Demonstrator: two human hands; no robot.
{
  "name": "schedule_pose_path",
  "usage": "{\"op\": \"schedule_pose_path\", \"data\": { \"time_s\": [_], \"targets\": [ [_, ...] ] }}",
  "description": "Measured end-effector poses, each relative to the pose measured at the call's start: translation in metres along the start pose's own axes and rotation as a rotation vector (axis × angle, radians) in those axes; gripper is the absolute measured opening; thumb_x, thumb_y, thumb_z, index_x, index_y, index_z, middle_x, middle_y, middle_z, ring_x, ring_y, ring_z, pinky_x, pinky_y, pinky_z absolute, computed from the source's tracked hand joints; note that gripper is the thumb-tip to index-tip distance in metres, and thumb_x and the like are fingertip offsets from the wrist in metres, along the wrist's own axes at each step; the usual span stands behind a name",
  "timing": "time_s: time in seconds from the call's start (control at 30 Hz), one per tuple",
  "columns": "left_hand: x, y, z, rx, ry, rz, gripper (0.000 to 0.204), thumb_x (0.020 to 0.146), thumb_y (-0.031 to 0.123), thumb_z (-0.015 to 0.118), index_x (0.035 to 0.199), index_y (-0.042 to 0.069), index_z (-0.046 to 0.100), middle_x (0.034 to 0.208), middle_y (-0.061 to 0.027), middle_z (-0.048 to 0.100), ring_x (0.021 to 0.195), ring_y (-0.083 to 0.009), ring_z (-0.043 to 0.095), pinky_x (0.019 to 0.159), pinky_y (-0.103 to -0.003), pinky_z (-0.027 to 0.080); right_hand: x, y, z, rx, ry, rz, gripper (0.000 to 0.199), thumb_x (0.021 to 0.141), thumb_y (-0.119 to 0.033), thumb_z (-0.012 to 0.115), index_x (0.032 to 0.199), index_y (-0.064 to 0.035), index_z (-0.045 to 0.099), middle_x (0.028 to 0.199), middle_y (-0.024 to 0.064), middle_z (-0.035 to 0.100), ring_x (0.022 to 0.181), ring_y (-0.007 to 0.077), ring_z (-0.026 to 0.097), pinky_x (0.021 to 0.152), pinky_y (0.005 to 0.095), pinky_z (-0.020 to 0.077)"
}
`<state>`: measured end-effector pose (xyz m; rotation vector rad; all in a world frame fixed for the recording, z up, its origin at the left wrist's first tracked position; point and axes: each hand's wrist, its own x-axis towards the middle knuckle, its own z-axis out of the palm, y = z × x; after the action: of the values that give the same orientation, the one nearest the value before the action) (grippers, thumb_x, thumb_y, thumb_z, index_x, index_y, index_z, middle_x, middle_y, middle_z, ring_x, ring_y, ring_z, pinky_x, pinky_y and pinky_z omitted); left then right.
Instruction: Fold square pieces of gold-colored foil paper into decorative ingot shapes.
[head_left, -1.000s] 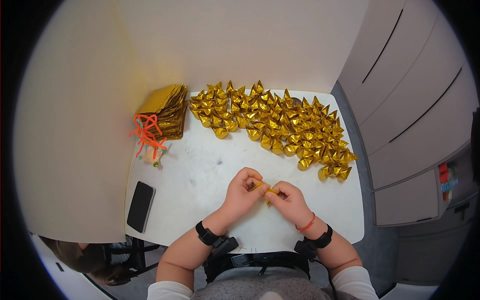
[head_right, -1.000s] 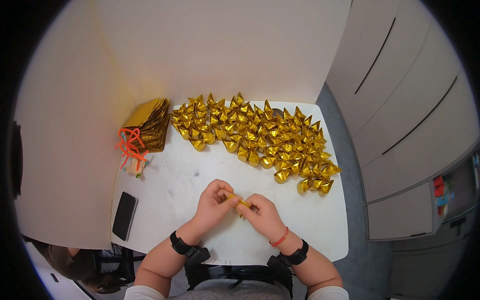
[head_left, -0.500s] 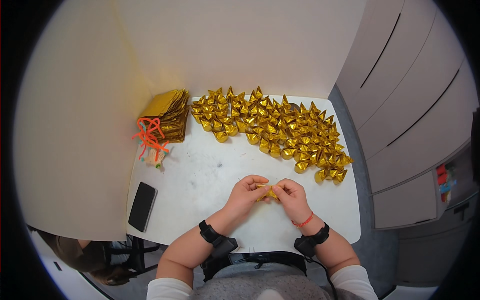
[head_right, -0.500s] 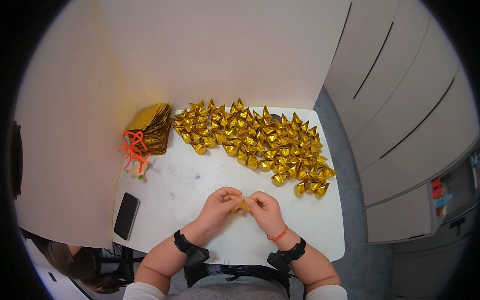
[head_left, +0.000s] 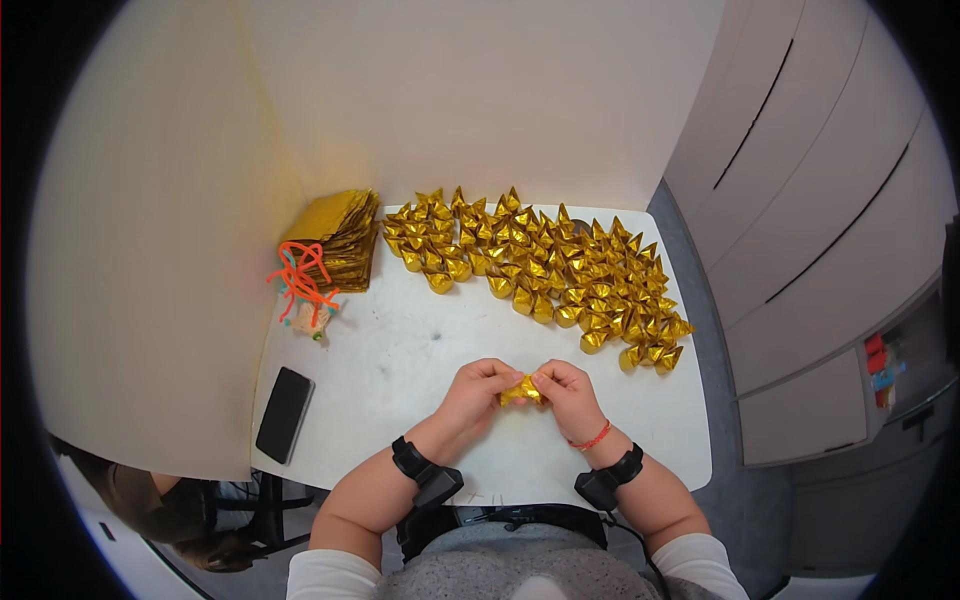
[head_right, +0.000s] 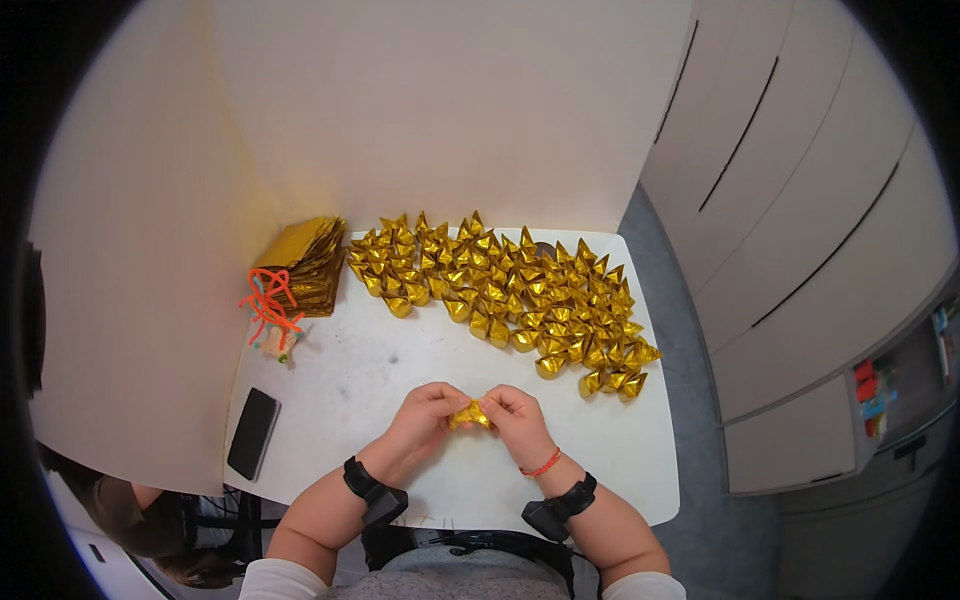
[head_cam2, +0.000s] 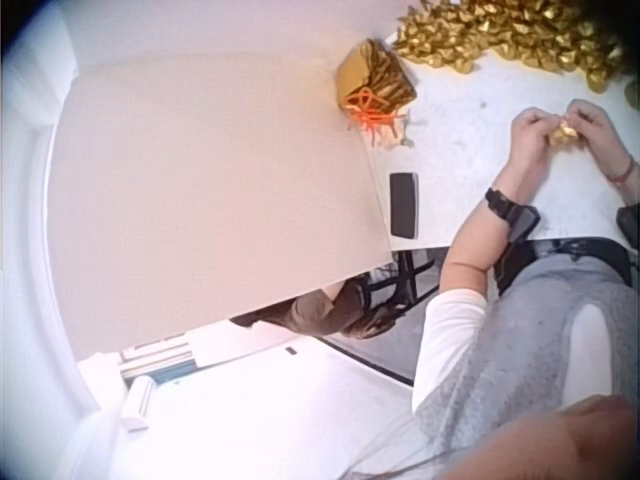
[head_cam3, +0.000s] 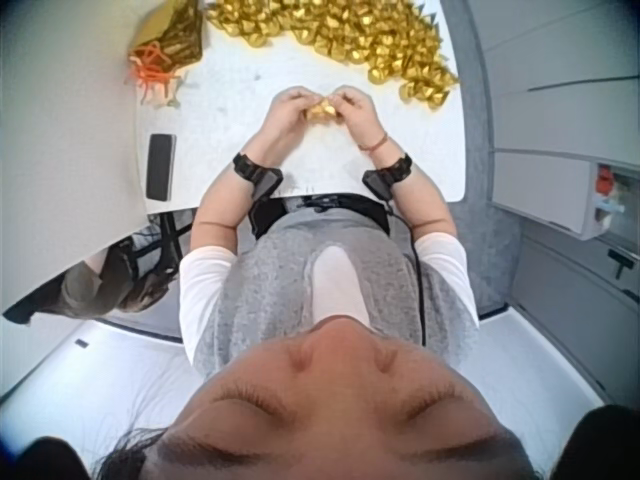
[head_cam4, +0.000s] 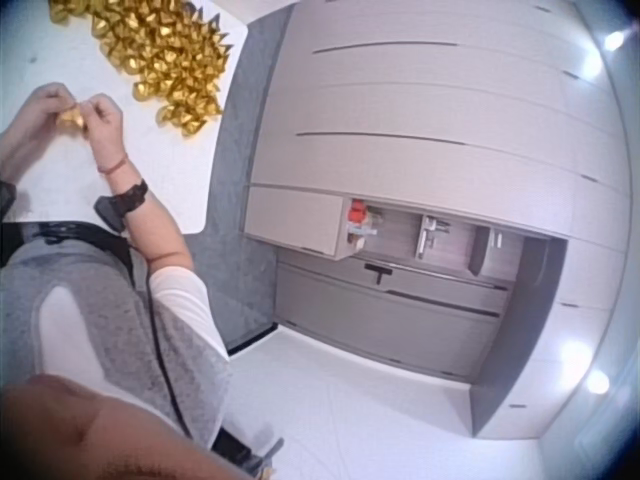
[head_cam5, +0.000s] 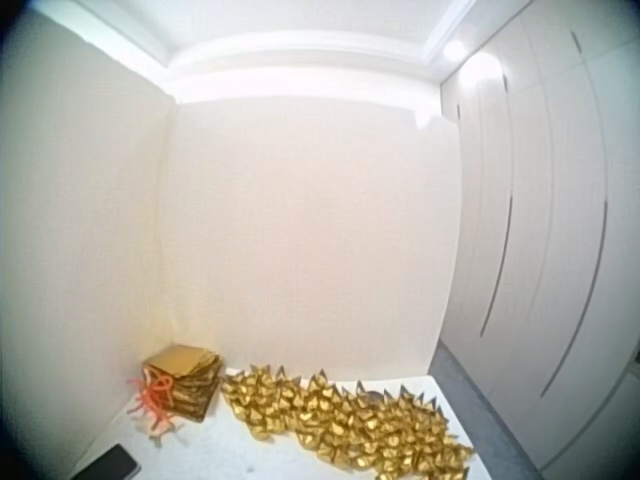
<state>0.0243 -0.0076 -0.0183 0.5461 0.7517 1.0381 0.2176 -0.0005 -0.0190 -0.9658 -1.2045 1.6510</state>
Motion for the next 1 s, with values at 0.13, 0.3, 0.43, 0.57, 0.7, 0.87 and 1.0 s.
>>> {"op": "schedule_pose_path", "data": {
  "time_s": [0.13,0.3,0.43,0.57,0.7,0.87,1.0],
  "targets": [
    [-0.001,-0.002,0.011,-0.042,0.032,0.004,0.016,0.103,0.011,0.064,0.099,-0.004,0.067,0.1,-0.0139,0.071,0.089,-0.021,0.07,0.081,-0.032,0.061,0.0,-0.001,-0.004,0.006,0.054,0.007,0.017,0.104,-0.017,0.063,0.094,-0.0044,0.067,0.074,-0.0044,0.059,0.065,0.0034,0.049,0.059,0.02,0.0395],
    [-0.003,0.0,0.012,-0.127,0.025,0.0,0.022,0.106,0.015,0.061,0.105,-0.006,0.067,0.109,-0.0166,0.07,0.096,-0.0221,0.071,0.089,-0.034,0.061,-0.003,-0.002,-0.005,-0.108,0.065,-0.006,0.012,0.104,-0.013,0.063,0.098,-0.0034,0.067,0.082,-0.0017,0.063,0.07,0.0047,0.053,0.063,0.0214,0.0424],
    [-0.004,0.0,0.013,0.061,0.09,0.041,0.02,0.105,0.015,0.062,0.104,-0.004,0.067,0.106,-0.0151,0.071,0.092,-0.0205,0.072,0.085,-0.032,0.06,-0.003,-0.002,0.007,-0.203,0.113,-0.243,0.008,0.099,-0.009,0.069,0.103,-0.0013,0.07,0.087,0.0003,0.064,0.074,0.0066,0.054,0.067,0.022,0.0455],
    [-0.006,0.002,0.009,0.173,0.083,0.098,0.016,0.103,0.013,0.065,0.099,-0.003,0.065,0.1,-0.0127,0.072,0.085,-0.018,0.072,0.082,-0.03,0.06,-0.004,-0.015,0.009,-0.497,0.064,-0.467,0.009,0.098,-0.006,0.068,0.104,-0.0003,0.071,0.097,0.0045,0.063,0.085,0.0098,0.059,0.074,0.024,0.0492],
    [-0.004,0.003,0.01,0.158,0.104,0.077,0.01,0.1,0.007,0.064,0.095,-0.001,0.063,0.098,-0.0133,0.072,0.082,-0.0181,0.071,0.08,-0.031,0.061,-0.003,-0.011,0.002,-0.229,0.017,-0.319,0.006,0.098,-0.005,0.068,0.101,-0.0004,0.069,0.101,0.0043,0.062,0.088,0.0101,0.061,0.075,0.025,0.0502],
    [-0.007,0.01,0.014,-0.051,0.16,-0.008,0.008,0.099,0.005,0.06,0.093,0.001,0.063,0.095,-0.0134,0.071,0.083,-0.0188,0.07,0.073,-0.029,0.059,0.002,-0.028,0.001,0.014,-0.079,-0.037,0.007,0.097,0.0,0.063,0.091,-0.001,0.063,0.107,0.0049,0.061,0.092,0.0115,0.058,0.082,0.0252,0.05],
    [-0.004,0.009,0.013,-0.135,0.146,-0.071,0.008,0.098,0.005,0.06,0.091,0.002,0.061,0.094,-0.0129,0.069,0.083,-0.0203,0.069,0.069,-0.031,0.061,0.006,-0.018,-0.007,-0.039,-0.109,-0.129,0.006,0.094,0.004,0.062,0.09,-0.0012,0.063,0.111,0.0055,0.059,0.095,0.0114,0.057,0.084,0.025,0.0494]
  ]
}}
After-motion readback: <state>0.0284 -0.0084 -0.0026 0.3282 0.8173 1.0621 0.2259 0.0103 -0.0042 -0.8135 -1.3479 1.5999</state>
